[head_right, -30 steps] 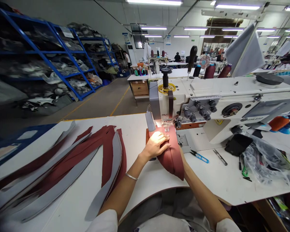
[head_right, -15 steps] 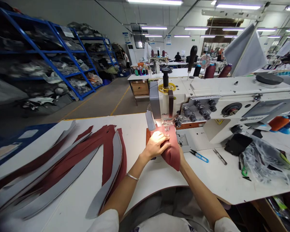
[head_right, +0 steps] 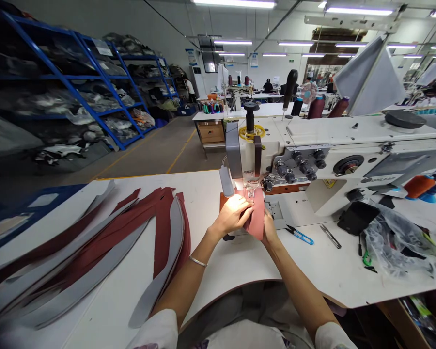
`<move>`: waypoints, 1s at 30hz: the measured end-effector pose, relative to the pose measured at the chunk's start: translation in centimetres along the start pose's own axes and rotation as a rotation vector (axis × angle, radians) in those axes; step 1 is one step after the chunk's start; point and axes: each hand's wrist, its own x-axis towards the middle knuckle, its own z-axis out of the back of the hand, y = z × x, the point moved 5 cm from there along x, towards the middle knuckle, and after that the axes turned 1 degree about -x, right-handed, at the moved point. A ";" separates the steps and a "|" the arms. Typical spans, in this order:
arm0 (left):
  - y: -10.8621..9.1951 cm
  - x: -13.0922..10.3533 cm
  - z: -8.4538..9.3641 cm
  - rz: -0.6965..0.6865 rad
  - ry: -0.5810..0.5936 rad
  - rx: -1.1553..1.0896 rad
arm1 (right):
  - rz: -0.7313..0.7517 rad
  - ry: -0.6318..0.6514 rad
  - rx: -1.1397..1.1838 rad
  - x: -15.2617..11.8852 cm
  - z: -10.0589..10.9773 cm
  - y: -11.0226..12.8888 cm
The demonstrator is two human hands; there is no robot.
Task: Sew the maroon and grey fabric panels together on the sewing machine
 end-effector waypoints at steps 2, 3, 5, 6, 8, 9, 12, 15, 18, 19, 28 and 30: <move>0.2 0.1 0.1 -0.004 0.006 0.020 | -0.041 -0.008 0.101 0.1 -0.2 0.1; 0.3 0.2 0.1 -0.011 0.016 0.026 | -0.055 -0.002 0.133 0.2 -0.3 0.2; 0.4 0.2 0.1 -0.025 0.043 0.033 | -0.076 0.032 0.165 0.2 -0.8 0.4; 0.5 0.3 0.1 -0.031 0.054 0.036 | -0.088 0.054 0.175 0.2 -1.0 0.6; 0.5 0.3 0.1 -0.043 0.064 0.038 | -0.109 0.088 0.181 0.2 -1.4 0.8; 0.5 0.3 0.2 -0.049 0.064 0.036 | -0.113 0.102 0.179 0.2 -1.6 0.8; 0.4 0.2 0.1 -0.074 0.058 0.023 | -0.090 0.118 0.168 0.1 -1.7 1.0; 0.3 0.0 0.1 -0.080 0.041 0.021 | -0.078 0.120 0.173 0.0 -1.6 0.9; 0.2 -0.1 -0.1 -0.073 0.033 0.024 | -0.061 0.130 0.191 0.2 -1.5 0.7; 0.2 -0.1 -0.1 -0.068 0.034 0.026 | -0.055 0.128 0.196 0.3 -1.4 0.6; 1.2 -0.5 -1.0 0.050 -0.051 0.070 | -0.032 0.109 0.201 1.4 -0.7 -0.1; 1.4 -0.5 -1.1 0.073 -0.074 0.085 | -0.041 0.135 0.106 1.1 -0.5 0.3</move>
